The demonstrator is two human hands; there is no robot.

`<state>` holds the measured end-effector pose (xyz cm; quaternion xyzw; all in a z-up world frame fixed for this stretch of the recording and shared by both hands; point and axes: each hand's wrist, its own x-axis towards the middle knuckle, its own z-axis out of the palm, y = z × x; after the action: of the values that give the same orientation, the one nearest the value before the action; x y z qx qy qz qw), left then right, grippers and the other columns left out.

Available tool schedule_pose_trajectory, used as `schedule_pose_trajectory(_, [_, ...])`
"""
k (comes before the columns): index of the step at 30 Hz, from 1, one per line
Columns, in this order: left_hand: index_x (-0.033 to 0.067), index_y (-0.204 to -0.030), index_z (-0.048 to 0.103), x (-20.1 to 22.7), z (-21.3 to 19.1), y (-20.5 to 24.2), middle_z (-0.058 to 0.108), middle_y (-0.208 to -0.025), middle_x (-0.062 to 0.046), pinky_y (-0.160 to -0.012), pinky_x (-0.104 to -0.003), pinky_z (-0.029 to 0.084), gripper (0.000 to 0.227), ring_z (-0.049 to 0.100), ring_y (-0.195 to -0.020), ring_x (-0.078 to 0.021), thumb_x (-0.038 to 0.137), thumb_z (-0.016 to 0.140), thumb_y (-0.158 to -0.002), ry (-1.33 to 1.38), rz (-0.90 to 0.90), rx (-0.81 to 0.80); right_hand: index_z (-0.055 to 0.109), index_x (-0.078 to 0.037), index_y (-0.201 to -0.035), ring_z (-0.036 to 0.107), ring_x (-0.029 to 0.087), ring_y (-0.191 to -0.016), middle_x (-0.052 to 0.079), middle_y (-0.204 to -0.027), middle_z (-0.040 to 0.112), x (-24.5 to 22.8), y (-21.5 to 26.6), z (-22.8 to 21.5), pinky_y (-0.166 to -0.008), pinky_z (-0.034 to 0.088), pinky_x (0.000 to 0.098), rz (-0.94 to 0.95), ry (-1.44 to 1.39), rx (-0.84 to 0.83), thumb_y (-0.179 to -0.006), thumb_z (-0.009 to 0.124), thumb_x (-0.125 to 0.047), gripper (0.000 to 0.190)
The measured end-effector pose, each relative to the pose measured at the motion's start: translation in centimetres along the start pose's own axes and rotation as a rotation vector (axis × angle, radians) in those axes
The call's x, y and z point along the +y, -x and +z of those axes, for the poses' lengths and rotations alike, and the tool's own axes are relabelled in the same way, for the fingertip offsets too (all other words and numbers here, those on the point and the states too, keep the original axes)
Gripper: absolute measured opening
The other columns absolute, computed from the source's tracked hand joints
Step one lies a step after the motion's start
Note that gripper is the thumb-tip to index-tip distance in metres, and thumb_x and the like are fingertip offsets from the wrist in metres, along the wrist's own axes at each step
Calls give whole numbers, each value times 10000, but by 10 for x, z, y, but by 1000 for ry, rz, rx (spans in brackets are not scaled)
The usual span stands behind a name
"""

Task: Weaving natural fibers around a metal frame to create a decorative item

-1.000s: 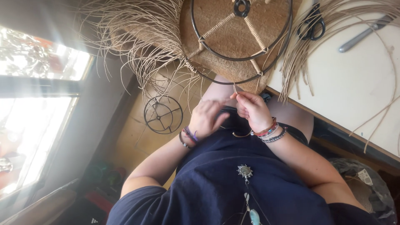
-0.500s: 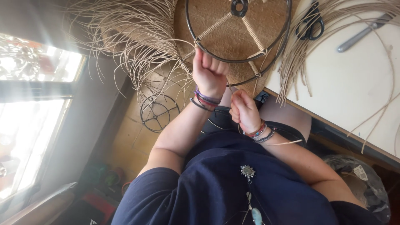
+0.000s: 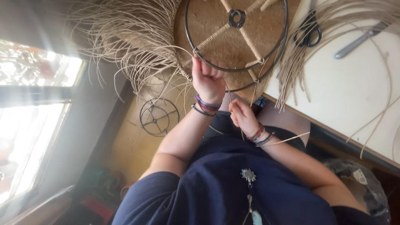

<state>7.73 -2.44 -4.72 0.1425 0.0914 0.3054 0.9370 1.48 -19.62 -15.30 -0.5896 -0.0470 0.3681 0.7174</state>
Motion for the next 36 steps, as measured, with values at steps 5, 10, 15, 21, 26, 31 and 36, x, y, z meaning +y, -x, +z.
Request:
schedule_pose_trajectory(5, [187,-585,333,34,-8,84,558,-748,-185,-636,-308,453,609,641,-648,-309,397,214,-1144,-474,47,-328,661,-39,-972,526,107,-580,22,-646,567,-24,3,2,-550,446,204,-135,509,-139,-1075,498,-128,212])
schedule_pose_trajectory(10, [202,-538,298,26,-64,108,644,-612,-238,-762,-391,513,640,704,-708,-409,385,225,-1147,-345,-161,-370,709,-47,-988,712,396,-798,184,-776,726,-99,31,27,-633,549,508,-410,1393,-244,-1009,570,-237,236])
schedule_pose_trajectory(15, [212,-571,200,32,-83,91,231,-452,37,-572,-282,346,655,392,-445,-209,519,104,-1141,-157,-296,-382,618,-175,-1378,628,206,-1182,4,-1293,580,-143,-2,27,-957,540,332,-793,1535,-40,-1049,582,-256,341])
schedule_pose_trajectory(21, [186,-503,298,45,-98,75,324,-479,24,-524,-291,259,612,291,-468,-153,295,359,-1103,-568,-144,-568,667,-107,-1282,686,298,-974,52,-1035,647,-104,-54,2,-817,583,390,-760,1349,-288,-1027,635,-198,273])
schedule_pose_trajectory(26, [152,-491,365,73,-75,62,345,-491,-6,-529,-329,297,576,322,-457,-208,179,469,-1057,-758,-27,-805,638,-137,-1293,717,264,-914,14,-955,693,-113,-55,10,-759,591,391,-732,1303,-223,-993,695,-265,331])
schedule_pose_trajectory(31, [182,-508,408,66,-98,53,368,-497,17,-524,-349,342,540,430,-457,-248,142,529,-1033,-925,193,-1078,660,-144,-1175,737,228,-900,-6,-937,745,-97,-57,0,-763,598,359,-784,1277,-179,-955,740,-338,304])
schedule_pose_trajectory(36, [169,-543,452,80,-117,20,384,-503,-8,-548,-392,374,505,478,-491,-240,162,518,-1044,-1189,483,-1220,596,-240,-839,678,141,-652,-92,-647,626,-101,-59,24,-641,533,268,-929,1399,60,-939,674,-657,436])
